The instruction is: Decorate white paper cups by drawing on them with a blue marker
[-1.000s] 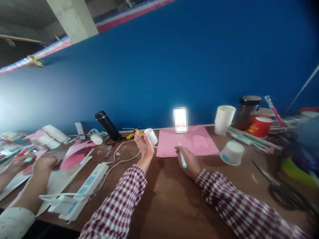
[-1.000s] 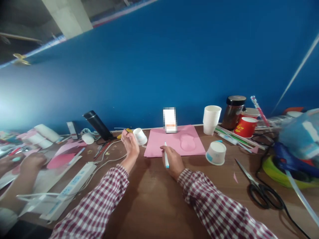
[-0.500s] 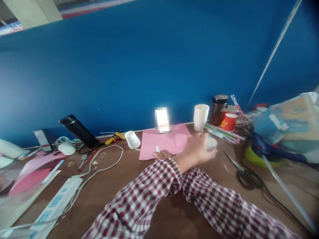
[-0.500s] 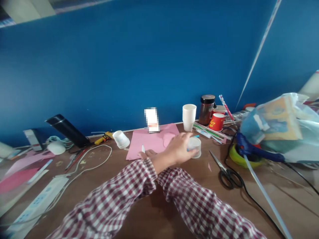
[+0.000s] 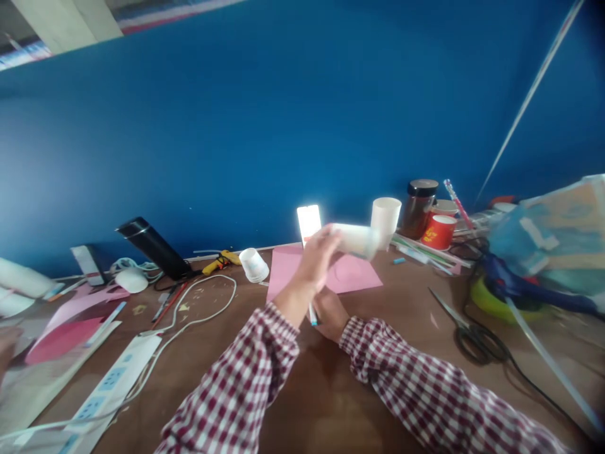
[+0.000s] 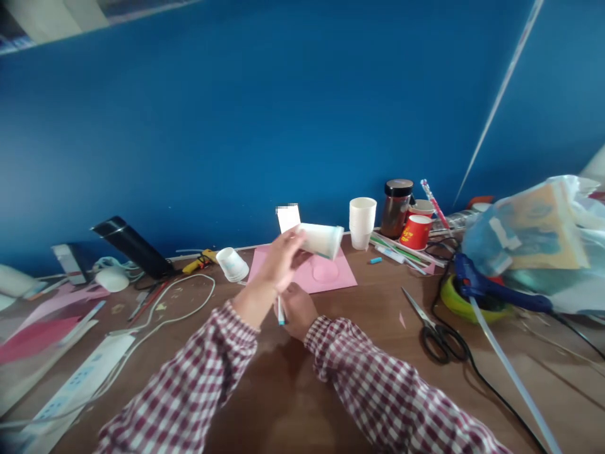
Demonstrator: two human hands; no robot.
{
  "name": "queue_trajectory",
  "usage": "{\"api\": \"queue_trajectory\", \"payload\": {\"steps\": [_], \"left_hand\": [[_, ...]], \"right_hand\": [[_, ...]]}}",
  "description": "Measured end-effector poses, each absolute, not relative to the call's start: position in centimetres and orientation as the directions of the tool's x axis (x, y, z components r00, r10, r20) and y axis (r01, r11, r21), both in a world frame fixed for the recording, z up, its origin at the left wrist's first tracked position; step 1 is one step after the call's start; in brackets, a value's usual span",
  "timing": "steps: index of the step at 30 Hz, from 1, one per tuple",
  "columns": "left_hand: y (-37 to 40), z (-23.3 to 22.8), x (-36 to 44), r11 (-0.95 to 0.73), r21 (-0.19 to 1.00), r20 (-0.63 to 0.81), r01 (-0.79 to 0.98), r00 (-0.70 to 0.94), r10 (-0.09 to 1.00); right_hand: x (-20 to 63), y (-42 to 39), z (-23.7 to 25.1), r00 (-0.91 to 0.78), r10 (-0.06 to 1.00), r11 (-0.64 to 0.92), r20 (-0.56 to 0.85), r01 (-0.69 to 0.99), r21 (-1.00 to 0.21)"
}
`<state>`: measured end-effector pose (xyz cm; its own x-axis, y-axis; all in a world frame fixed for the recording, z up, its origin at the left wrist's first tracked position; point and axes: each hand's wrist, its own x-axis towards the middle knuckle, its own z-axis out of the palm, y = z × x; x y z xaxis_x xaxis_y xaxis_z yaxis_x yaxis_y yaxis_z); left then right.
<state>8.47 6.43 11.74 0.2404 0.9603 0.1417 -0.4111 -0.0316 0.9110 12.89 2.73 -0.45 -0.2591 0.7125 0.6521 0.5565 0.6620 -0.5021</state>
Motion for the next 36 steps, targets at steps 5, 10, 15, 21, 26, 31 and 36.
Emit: {"api": "queue_trajectory", "payload": {"steps": [5,10,15,21,26,31,36], "left_hand": [[6.0,9.3,-0.3,-0.046,0.741,-0.048,-0.670,-0.122,0.991],[4.5,4.0,-2.2,-0.072,0.724,-0.143,-0.686,-0.252,0.957],[3.2,2.0,-0.7,-0.044,0.748,-0.096,-0.663,-0.173,0.980],[2.6,1.7,-0.3,-0.020,0.822,-0.040,-0.569,-0.092,0.995],[2.4,1.5,-0.5,-0.050,0.838,0.008,-0.544,-0.080,0.997],[2.6,1.2,-1.1,-0.066,0.828,-0.028,-0.557,-0.157,0.987],[2.7,1.0,-1.4,-0.077,0.788,-0.046,-0.611,-0.182,0.982]], "right_hand": [[12.9,2.9,0.5,-0.128,0.745,0.636,0.654,0.431,-0.640],[13.2,3.1,1.2,0.166,0.766,0.546,0.621,0.341,-0.765],[13.4,2.4,1.9,0.129,0.759,0.562,0.638,0.365,-0.743],[13.2,2.0,1.9,0.071,0.775,0.561,0.628,0.382,-0.735],[13.2,2.1,1.6,0.093,0.764,0.565,0.639,0.383,-0.731],[13.3,2.3,1.9,0.132,0.742,0.567,0.658,0.401,-0.720],[15.1,3.2,2.5,0.207,0.699,0.539,0.685,0.476,-0.695]]}}
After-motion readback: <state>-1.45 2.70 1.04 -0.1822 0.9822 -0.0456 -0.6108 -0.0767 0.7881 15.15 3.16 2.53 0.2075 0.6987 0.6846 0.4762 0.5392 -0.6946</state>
